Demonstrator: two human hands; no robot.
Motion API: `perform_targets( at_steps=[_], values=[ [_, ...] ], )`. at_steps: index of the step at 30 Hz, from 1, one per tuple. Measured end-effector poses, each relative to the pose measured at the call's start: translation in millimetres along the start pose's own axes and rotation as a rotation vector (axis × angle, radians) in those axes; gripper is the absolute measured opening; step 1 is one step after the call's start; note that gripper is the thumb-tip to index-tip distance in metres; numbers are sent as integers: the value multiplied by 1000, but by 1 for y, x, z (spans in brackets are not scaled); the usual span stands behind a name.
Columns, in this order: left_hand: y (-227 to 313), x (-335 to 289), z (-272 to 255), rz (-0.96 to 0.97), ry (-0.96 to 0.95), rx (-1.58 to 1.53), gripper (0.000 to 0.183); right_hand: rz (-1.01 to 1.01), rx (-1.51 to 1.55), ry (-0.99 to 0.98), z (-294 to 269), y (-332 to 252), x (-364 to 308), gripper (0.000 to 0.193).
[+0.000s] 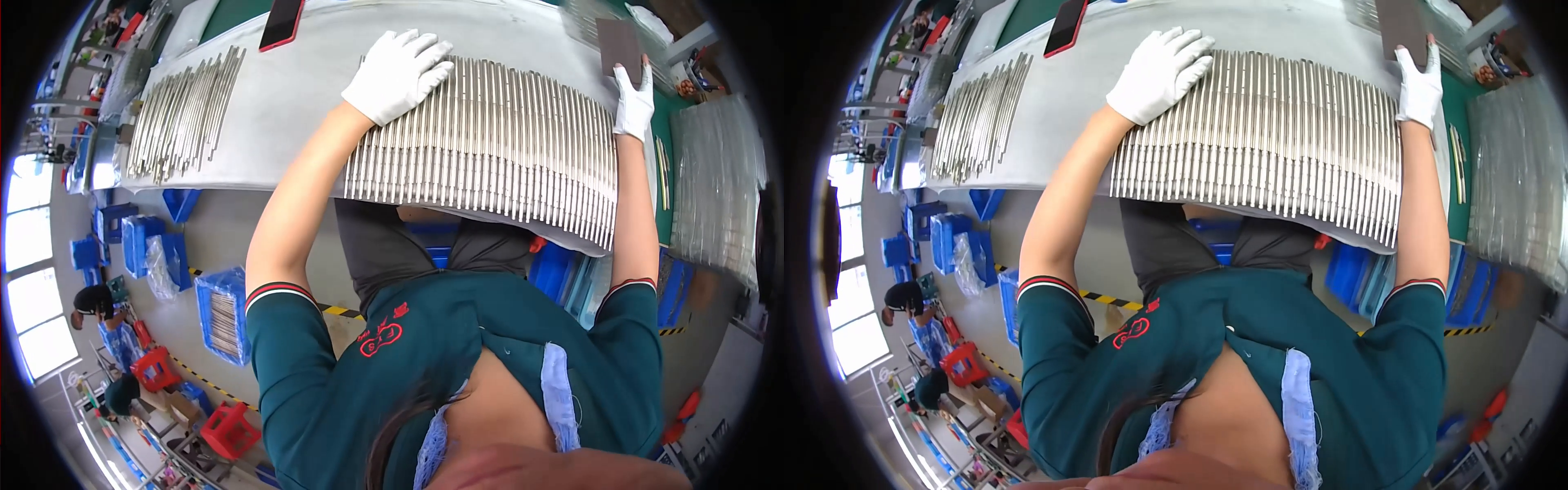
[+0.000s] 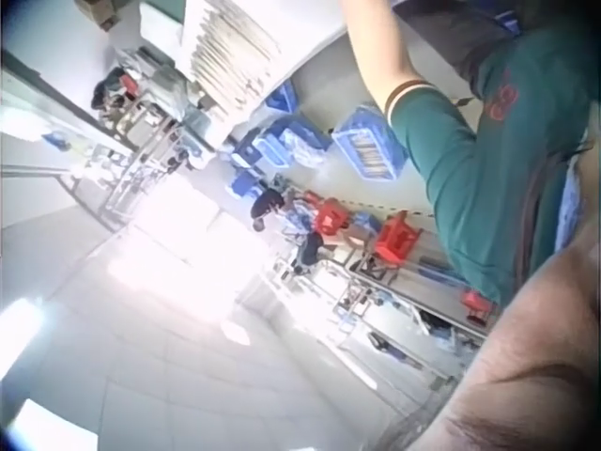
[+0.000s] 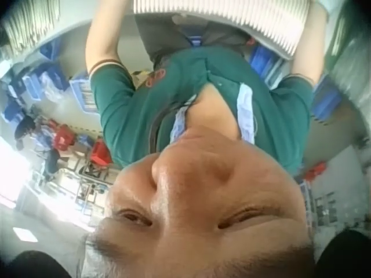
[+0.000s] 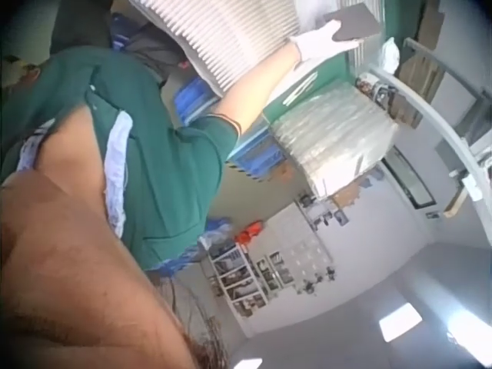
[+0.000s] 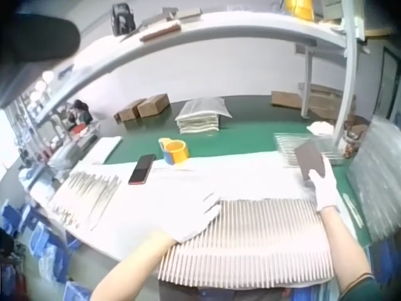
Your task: Organizing and inspecting metal rods on a factory workbench using a sanding block.
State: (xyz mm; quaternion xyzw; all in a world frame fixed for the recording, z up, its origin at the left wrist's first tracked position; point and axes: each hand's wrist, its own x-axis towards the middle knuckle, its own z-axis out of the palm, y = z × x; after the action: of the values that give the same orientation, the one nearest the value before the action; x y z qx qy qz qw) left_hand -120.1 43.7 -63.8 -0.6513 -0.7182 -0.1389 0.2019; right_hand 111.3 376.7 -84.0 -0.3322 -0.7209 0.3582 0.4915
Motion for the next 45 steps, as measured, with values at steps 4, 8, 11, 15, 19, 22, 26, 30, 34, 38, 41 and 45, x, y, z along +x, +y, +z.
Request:
perform_targets(
  at_steps=[4,8,11,15,19,22,26,30,34,38,41,45],
  values=[
    [-23,-24,-7,23,-54,181,42,-11,-44,-5,3,-13,-6,65],
    [-48,-44,-15,2,-110,283,42,-17,-24,-23,-3,-1,2,64],
    [-56,-54,-19,-40,-120,315,43,-13,-10,-21,0,3,5,63],
    [-34,-32,-31,-376,-272,-134,56,-12,-24,-34,-3,7,6,63],
    [-10,-13,-20,-321,-171,-288,54,20,6,-29,-1,2,5,65],
    [-6,-5,-11,-237,-184,-263,55,6,32,-26,-1,3,6,67],
    [-14,-19,10,-116,34,123,50,39,77,-28,-1,3,5,67],
    [-43,-39,-6,-40,-96,276,50,18,61,-21,0,2,4,66],
    [-61,-56,-20,-71,-60,281,47,0,10,-29,-2,5,7,66],
    [-64,-58,-21,-96,-43,270,47,-22,-24,-19,-1,3,5,65],
    [-50,-45,-15,-75,-37,270,47,-18,-53,-21,-2,-2,4,64],
    [-24,-23,-3,-87,-54,182,51,2,-63,-5,0,-7,1,64]
  ],
)
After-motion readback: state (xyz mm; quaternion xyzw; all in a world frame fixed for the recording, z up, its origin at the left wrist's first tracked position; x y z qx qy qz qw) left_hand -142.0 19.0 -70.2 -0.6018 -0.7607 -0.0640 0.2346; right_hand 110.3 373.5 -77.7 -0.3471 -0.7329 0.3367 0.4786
